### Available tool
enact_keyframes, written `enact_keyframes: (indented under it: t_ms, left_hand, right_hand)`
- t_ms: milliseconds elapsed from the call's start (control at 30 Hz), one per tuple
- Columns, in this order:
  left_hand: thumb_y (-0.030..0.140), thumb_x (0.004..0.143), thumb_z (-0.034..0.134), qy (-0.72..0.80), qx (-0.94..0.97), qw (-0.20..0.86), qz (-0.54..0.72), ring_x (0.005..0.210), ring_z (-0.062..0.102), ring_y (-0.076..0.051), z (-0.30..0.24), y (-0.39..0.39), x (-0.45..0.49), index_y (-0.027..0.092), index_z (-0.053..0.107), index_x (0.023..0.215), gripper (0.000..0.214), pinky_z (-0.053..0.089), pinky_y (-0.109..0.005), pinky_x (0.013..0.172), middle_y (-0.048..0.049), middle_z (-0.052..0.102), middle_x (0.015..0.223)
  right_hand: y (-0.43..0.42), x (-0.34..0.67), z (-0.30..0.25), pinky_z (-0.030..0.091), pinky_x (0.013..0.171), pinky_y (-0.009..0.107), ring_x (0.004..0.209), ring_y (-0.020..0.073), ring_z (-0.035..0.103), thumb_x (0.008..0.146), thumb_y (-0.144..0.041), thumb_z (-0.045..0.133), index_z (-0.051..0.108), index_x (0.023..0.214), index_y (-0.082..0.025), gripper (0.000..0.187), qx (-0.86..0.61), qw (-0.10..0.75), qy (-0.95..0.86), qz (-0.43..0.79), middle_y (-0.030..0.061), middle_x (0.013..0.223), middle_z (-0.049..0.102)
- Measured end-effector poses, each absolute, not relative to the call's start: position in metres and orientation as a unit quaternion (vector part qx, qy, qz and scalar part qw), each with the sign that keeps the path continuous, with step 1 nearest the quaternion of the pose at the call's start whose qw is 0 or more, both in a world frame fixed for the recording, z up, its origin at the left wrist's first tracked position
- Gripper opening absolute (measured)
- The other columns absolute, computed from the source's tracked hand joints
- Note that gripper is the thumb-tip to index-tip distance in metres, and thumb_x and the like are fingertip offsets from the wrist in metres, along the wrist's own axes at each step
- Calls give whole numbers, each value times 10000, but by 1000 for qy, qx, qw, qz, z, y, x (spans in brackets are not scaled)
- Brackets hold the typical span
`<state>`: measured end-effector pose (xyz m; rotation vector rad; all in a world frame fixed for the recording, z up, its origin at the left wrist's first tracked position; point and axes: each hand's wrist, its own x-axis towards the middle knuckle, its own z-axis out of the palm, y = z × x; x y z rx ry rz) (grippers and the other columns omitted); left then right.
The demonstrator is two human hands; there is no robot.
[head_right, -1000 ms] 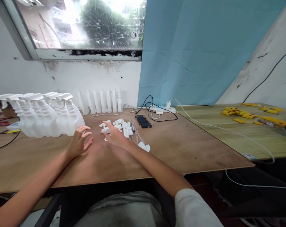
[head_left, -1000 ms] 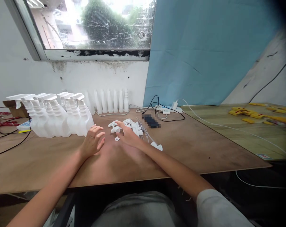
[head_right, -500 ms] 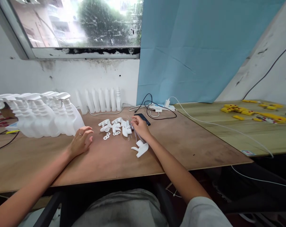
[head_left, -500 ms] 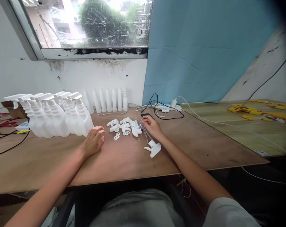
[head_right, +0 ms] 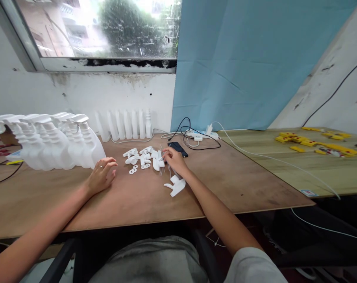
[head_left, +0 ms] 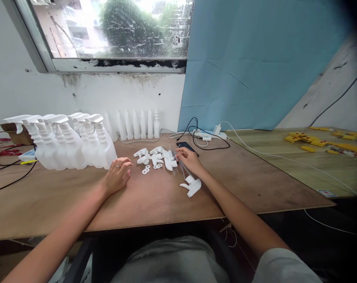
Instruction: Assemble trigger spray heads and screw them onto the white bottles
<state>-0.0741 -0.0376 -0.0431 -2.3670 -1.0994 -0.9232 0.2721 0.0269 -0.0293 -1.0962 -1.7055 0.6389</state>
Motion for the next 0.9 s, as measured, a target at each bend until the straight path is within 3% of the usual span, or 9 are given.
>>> enact_keyframes:
  t_ms: [333, 567, 767, 900]
  left_hand:
    - [180, 858, 460, -394, -840, 175, -330, 1093, 525, -255, -43, -38, -75, 205, 522, 1098, 249, 420, -415, 940, -118, 568, 1146]
    - [141, 825, 486, -399, -846, 129, -328, 1069, 543, -254, -47, -33, -73, 192, 522, 1078, 261, 450, -417, 922, -122, 548, 1147]
    - [152, 818, 485, -429, -845, 33, -319, 960, 608, -227, -54, -9, -63, 180, 518, 1162, 346, 526, -369, 815, -130, 528, 1195]
    - [176, 812, 516, -421, -847, 33, -322, 1128, 555, -264, -54, 14, -47, 166, 488, 1287, 476, 495, -408, 929, -145, 517, 1257]
  right_hand:
    - [25, 270, -29, 512, 622, 244, 616, 129, 651, 790, -165, 478, 607, 940, -158, 198, -460, 472, -701, 273, 29, 748, 688]
    - [11, 257, -26, 469, 651, 258, 644, 142, 611, 821, -190, 495, 650, 890, -167, 171, -472, 458, -726, 202, 35, 779, 691]
    - [-20, 206, -22, 447, 753, 263, 834, 165, 629, 869, -140, 467, 678, 949, -186, 231, -375, 292, -872, 115, 54, 943, 697]
    - [-22, 172, -25, 439, 757, 287, 896, 207, 632, 878, -177, 487, 640, 1081, -176, 254, -371, 167, -913, 40, 91, 1021, 674]
